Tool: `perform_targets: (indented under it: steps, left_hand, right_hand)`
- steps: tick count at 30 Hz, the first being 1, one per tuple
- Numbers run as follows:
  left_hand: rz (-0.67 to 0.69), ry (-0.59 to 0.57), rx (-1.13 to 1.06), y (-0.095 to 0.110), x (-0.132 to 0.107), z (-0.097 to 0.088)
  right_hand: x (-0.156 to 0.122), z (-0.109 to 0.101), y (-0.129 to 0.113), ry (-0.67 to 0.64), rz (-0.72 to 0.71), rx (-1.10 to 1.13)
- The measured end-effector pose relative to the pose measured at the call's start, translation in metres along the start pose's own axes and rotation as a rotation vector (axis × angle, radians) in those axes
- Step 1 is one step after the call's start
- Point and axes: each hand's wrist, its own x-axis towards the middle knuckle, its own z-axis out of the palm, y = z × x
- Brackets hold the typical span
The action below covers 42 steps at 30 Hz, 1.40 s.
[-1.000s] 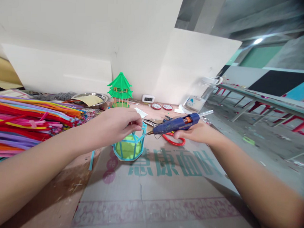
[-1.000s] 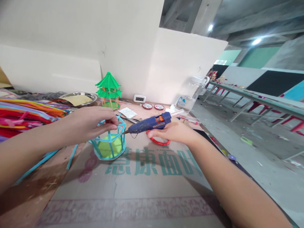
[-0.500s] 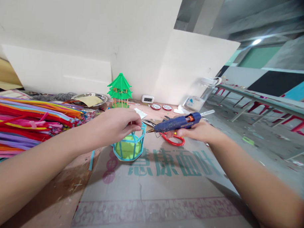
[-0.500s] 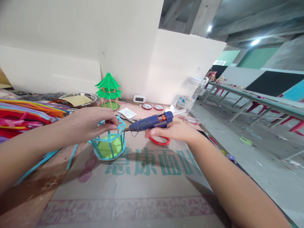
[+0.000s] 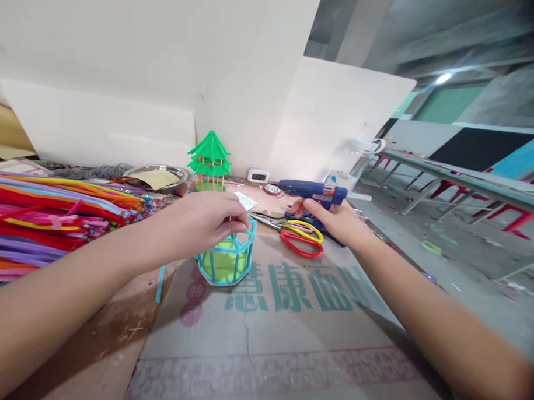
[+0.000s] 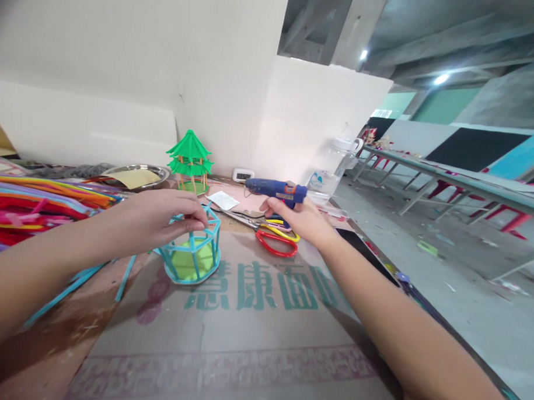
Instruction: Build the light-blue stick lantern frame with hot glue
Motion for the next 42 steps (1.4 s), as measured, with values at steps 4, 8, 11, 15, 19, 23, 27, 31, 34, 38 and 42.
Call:
perform_targets:
  steps: [4, 8, 11, 15, 19, 23, 27, 31, 34, 38, 42]
  left_hand:
    - [-0.017, 0.043, 0.001, -0.002, -0.003, -0.018]
    - [-0.105, 0.074, 0.025, -0.011, -0.009, -0.035]
    - [-0.11, 0.001, 0.018, -0.016, -0.014, -0.038]
    - [-0.067, -0.14, 0.019, -0.013, -0.016, -0.031]
    - [-0.167, -0.209, -0.027, -0.004, -0.015, -0.026]
    - [-0.237, -0.285, -0.06, 0.0, -0.017, -0.029]
    - [-0.171, -0.317, -0.109, -0.003, -0.017, -0.03]
    - [-0.14, -0.339, -0.167, -0.013, -0.012, -0.027]
    - [-0.092, -0.307, -0.178, -0.024, -0.008, -0.024]
    - [-0.093, -0.285, -0.181, -0.033, -0.008, -0.023]
    - [-0.132, -0.315, -0.176, -0.032, -0.01, -0.023]
  right_hand:
    - [0.002, 0.005, -0.009, 0.123, -0.015, 0.003]
    - [0.015, 0.008, -0.014, 0.129, -0.002, -0.02]
    - [0.041, 0.013, -0.008, 0.092, 0.122, -0.189]
    - [0.083, 0.028, 0.012, 0.056, 0.175, -0.33]
    - [0.106, 0.047, 0.039, 0.025, 0.208, -0.381]
    - [0.111, 0.058, 0.059, -0.022, 0.24, -0.448]
    - [0.111, 0.055, 0.066, -0.045, 0.254, -0.526]
    - [0.093, 0.045, 0.065, -0.052, 0.19, -0.584]
    - [0.065, 0.04, 0.059, -0.01, 0.097, -0.623]
    - [0.023, 0.043, 0.039, 0.102, -0.059, -0.647]
    - [-0.006, 0.053, 0.017, 0.278, -0.352, -0.594]
